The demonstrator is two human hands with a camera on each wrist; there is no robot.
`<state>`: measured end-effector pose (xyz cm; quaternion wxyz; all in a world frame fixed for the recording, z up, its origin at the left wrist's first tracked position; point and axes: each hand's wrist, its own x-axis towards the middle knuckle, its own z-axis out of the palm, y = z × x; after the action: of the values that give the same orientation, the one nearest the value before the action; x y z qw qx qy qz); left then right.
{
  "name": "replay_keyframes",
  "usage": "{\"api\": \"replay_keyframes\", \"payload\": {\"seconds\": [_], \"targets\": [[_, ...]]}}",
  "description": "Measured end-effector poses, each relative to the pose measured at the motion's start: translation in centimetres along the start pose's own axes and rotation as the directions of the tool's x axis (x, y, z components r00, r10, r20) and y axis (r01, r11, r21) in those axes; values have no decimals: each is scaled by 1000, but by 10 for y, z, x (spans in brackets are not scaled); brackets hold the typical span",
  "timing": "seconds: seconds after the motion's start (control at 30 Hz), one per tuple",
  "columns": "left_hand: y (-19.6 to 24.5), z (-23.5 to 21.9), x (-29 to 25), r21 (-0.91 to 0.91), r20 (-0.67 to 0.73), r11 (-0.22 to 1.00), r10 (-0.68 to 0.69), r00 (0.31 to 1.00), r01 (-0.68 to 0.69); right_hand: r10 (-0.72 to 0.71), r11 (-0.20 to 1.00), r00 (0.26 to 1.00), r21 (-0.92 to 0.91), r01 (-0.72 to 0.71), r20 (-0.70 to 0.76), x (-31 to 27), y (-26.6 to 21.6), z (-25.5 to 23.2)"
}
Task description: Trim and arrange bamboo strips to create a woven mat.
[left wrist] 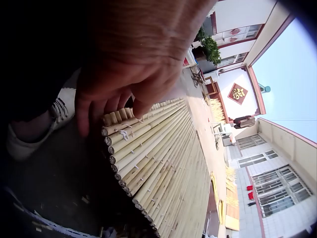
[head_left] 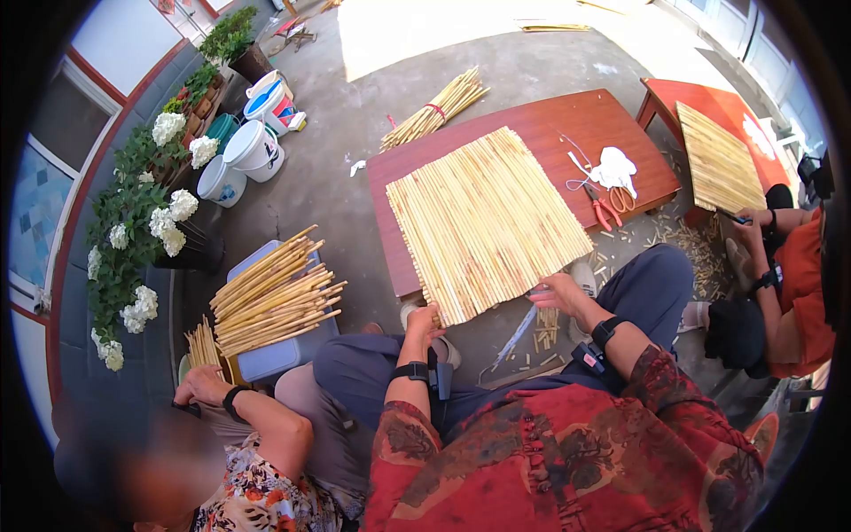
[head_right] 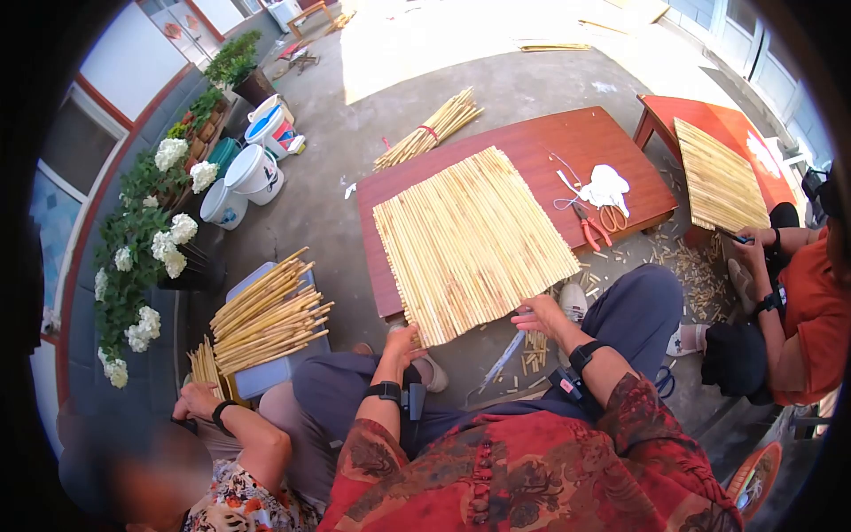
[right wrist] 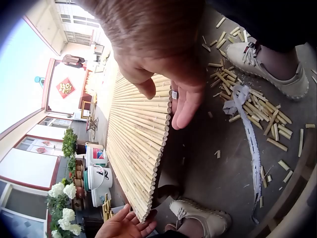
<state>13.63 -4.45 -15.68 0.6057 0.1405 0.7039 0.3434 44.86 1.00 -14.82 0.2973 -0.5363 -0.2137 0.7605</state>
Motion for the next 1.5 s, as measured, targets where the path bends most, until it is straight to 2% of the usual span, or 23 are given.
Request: {"api": "replay_keyframes", "payload": {"seconds": [0.07, 0.1, 0.17, 0.27, 0.33, 0.4, 0.57, 0.67, 0.77, 0.87, 0.97, 1.13, 1.2, 1.33, 1.4, 1.43, 1.5], "targets": [[-1, -2, 0, -84, -134, 996, 27, 991, -39, 23, 999, 999, 37, -24, 25, 2, -1, 2], [-2, -3, -1, -88, -140, 995, 24, 990, -36, 1, 1000, 999, -7, 0, 41, 3, -1, 2], [-1, -6, -3, -217, -154, 976, -45, 987, 11, -11, 998, 998, -53, 14, 58, 7, -2, 2], [0, -5, -5, -224, -170, 975, -30, 985, -9, 26, 991, 990, -130, -44, -135, 9, -4, -9], [0, -5, -2, -279, -178, 959, -12, 984, -39, 39, 987, 991, -147, -58, -129, 8, -2, -11], [0, -7, 0, -289, -170, 957, -22, 985, -29, 55, 982, 995, -177, -69, -82, 3, -2, -12], [6, -3, -5, -282, -199, 959, -26, 980, -32, 81, 976, 993, -197, -96, -83, -2, -3, -11], [-2, -6, 6, -321, -123, 944, 33, 992, -71, 58, 975, 994, -207, -76, -92, -4, -4, -10], [-2, -6, 7, -359, -42, 932, 41, 998, -53, 48, 975, 997, -213, -61, -66, -5, -4, -5], [-5, -3, 8, -296, -9, 951, 92, 996, -90, 53, 976, 998, -210, -60, -38, -6, -3, 0], [-2, 2, 5, -265, -20, 963, 47, 999, -51, 40, 978, 999, -207, -40, -7, -6, -3, -2], [-7, 6, 7, -247, -64, 964, 80, 995, -94, 34, 978, 999, -206, -31, 9, -6, -5, 4], [-9, 5, 8, -253, -30, 961, 107, 994, -111, 50, 976, 998, -213, -42, 29, -2, -4, 4], [-5, 6, 2, -215, -56, 970, 103, 993, -113, 38, 951, 999, -309, -24, 37, 5, -1, 5], [-5, 9, 2, -157, -61, 981, 105, 993, -114, 42, 876, 999, -483, -22, 30, 4, -2, 6], [-6, 8, 5, -155, -57, 982, 104, 993, -112, 42, 877, 999, -481, -24, 26, 7, 0, 5], [-8, 9, 7, -70, -150, 989, 116, 982, -127, -19, 737, 997, -673, 68, 81, 7, 5, 4]]}}
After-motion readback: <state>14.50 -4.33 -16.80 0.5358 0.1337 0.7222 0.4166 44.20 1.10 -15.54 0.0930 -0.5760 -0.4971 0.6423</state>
